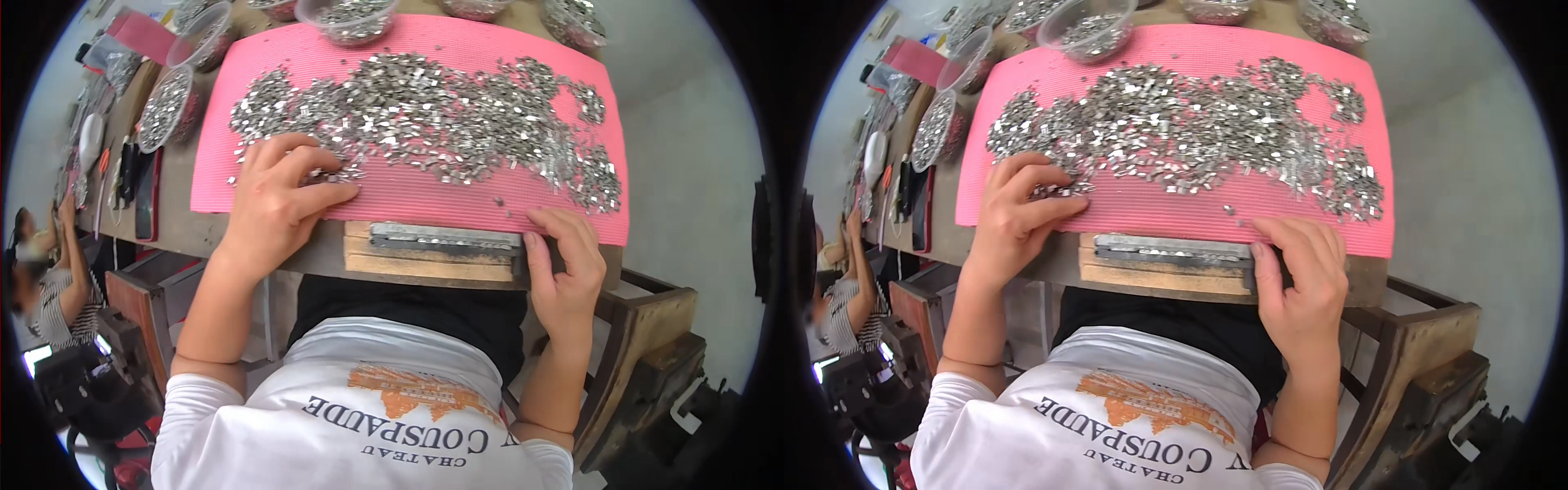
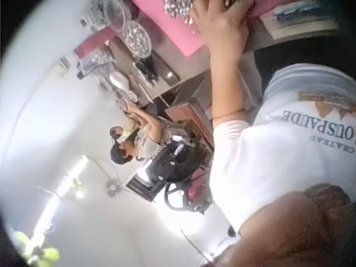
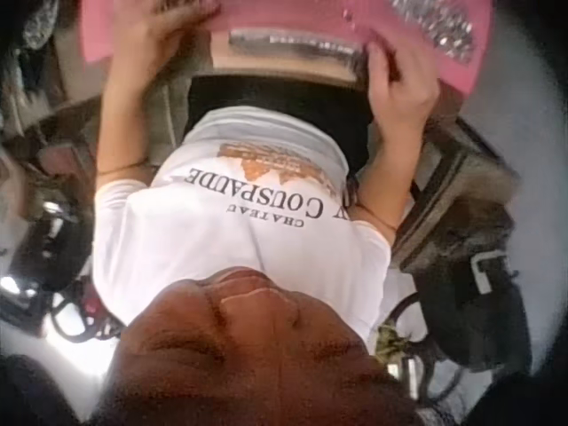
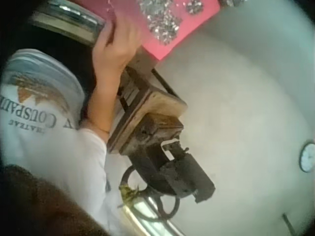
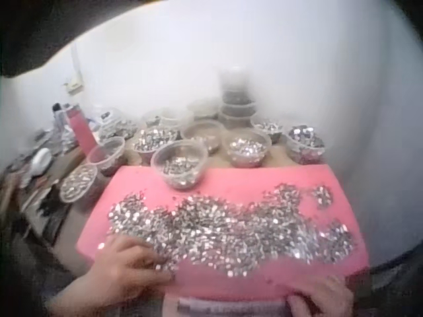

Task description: Assembling small decorative metal pieces into a metal strip and then using a manual press to secure them.

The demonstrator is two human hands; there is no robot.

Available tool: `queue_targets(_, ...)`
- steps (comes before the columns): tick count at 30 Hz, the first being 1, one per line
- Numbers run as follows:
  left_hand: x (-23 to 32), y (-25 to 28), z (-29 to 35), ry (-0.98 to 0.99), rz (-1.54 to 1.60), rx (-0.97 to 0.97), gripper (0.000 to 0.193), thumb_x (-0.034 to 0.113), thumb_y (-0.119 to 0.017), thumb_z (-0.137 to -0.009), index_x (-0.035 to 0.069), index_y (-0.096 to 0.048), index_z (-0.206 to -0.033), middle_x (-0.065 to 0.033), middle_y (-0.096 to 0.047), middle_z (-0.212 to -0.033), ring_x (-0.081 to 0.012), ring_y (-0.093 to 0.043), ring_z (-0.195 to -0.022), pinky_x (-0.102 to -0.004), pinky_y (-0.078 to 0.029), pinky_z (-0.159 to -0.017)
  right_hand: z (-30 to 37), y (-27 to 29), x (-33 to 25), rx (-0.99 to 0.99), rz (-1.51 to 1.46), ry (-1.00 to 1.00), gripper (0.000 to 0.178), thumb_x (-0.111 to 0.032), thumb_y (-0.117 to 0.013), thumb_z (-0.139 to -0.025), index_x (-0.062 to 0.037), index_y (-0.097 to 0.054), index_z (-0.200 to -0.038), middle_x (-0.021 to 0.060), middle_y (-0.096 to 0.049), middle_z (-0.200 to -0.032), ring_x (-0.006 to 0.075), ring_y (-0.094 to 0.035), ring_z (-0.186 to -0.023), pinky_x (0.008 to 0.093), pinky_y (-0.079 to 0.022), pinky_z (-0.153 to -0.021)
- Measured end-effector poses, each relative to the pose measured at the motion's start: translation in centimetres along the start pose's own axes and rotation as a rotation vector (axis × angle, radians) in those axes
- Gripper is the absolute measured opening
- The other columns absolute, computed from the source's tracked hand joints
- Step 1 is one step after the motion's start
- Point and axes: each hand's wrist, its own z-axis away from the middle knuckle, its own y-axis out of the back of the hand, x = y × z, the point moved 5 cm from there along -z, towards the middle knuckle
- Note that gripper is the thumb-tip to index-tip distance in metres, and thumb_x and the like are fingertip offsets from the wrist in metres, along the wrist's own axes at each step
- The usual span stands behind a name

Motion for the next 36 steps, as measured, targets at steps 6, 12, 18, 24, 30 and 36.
queue_targets(6,-0.8,0.2,-0.5,0.032,-0.043,-0.014,0.016,0.012,-0.079,-0.074,0.014,-0.071,-0.087,0.0009,-0.069,-0.099,-0.0237,-0.062,-0.106,-0.0393,-0.042,-0.090,-0.6,1.1,1.3,0.046,0.100,-0.037,0.023,0.001,-0.072,-0.084,-0.0053,-0.073,-0.106,0.0097,-0.072,-0.099,0.0285,-0.066,-0.095,0.0389,-0.046,-0.089)
queue_targets(12,0.3,-0.1,-1.9,0.012,-0.053,0.049,0.016,0.016,-0.082,-0.074,0.013,-0.070,-0.084,0.0006,-0.068,-0.095,-0.0237,-0.062,-0.102,-0.0398,-0.042,-0.088,-1.3,1.6,2.6,0.044,0.230,-0.033,0.023,-0.001,-0.071,-0.086,-0.0067,-0.072,-0.108,0.0083,-0.071,-0.100,0.0275,-0.065,-0.098,0.0391,-0.045,-0.091)
queue_targets(18,1.9,-1.6,-3.4,-0.059,0.034,0.007,0.017,0.015,-0.085,-0.070,0.011,-0.069,-0.078,0.0002,-0.067,-0.094,-0.0243,-0.061,-0.101,-0.0413,-0.042,-0.088,-2.3,0.1,3.4,0.024,0.454,0.094,0.029,0.001,-0.069,-0.083,-0.0080,-0.072,-0.111,0.0080,-0.070,-0.115,0.0278,-0.063,-0.114,0.0433,-0.040,-0.100)
queue_targets(24,2.2,-1.4,-3.1,-0.044,0.018,-0.065,0.015,0.012,-0.083,-0.071,0.011,-0.074,-0.083,-0.0002,-0.068,-0.093,-0.0240,-0.061,-0.102,-0.0419,-0.043,-0.091,-1.0,0.0,2.3,-0.094,0.366,0.134,0.034,0.006,-0.064,-0.080,-0.0102,-0.076,-0.108,0.0045,-0.074,-0.116,0.0261,-0.064,-0.120,0.0464,-0.035,-0.107)
queue_targets(30,2.4,-1.2,-3.0,0.004,-0.021,-0.041,0.014,0.011,-0.082,-0.072,0.012,-0.076,-0.084,0.0005,-0.068,-0.091,-0.0235,-0.062,-0.101,-0.0416,-0.043,-0.091,-0.7,1.5,2.6,-0.012,0.443,0.135,0.027,0.001,-0.073,-0.075,-0.0104,-0.075,-0.099,0.0013,-0.072,-0.105,0.0231,-0.065,-0.110,0.0463,-0.035,-0.103)
queue_targets(36,2.6,-1.1,-3.0,0.015,-0.028,-0.042,0.014,0.011,-0.082,-0.072,0.013,-0.077,-0.085,0.0006,-0.068,-0.089,-0.0234,-0.062,-0.099,-0.0411,-0.042,-0.090,-1.1,1.6,2.1,0.036,0.405,0.096,0.022,-0.001,-0.073,-0.079,-0.0119,-0.072,-0.099,-0.0002,-0.071,-0.100,0.0221,-0.064,-0.108,0.0433,-0.034,-0.099)
